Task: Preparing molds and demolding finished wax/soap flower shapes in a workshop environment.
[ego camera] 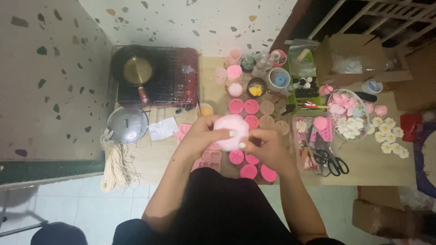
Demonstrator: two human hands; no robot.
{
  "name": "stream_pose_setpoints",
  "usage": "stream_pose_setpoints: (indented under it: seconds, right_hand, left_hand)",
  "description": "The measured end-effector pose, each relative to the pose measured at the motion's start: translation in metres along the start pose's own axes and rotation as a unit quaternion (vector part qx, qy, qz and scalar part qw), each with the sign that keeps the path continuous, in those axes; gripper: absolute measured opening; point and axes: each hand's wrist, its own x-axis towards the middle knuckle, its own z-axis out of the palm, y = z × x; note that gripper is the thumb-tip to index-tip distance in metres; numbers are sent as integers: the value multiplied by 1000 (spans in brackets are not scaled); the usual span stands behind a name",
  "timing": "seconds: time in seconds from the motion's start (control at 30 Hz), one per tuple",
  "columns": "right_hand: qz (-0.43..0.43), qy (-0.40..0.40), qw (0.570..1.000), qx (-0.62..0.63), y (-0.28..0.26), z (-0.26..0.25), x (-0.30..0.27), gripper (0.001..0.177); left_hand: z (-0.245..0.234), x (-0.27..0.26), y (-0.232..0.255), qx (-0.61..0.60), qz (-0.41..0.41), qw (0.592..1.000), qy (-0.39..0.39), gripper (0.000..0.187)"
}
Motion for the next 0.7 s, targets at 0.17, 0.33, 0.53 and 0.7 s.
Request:
stream_pose_setpoints:
  seconds: [0.17,0.33,0.53,0.7]
  right_hand:
    - [118,-4,990,-78,-19,-14,-6,22]
    - [137,-110,984,29,22,-50,-27,30]
    - [29,-171,979,106,42,-73,-49,29]
    - [-99,-249,930,250,36,-73,-51,31]
  left_hand:
    - [16,-4,11,143,-11,989,-28,35]
    - [15,9,-28,35,-39,994,-93,36]
    - [29,24,-81,-107,-61,981,-148,44]
    - [56,16,-94,-137,-41,979,-143,50]
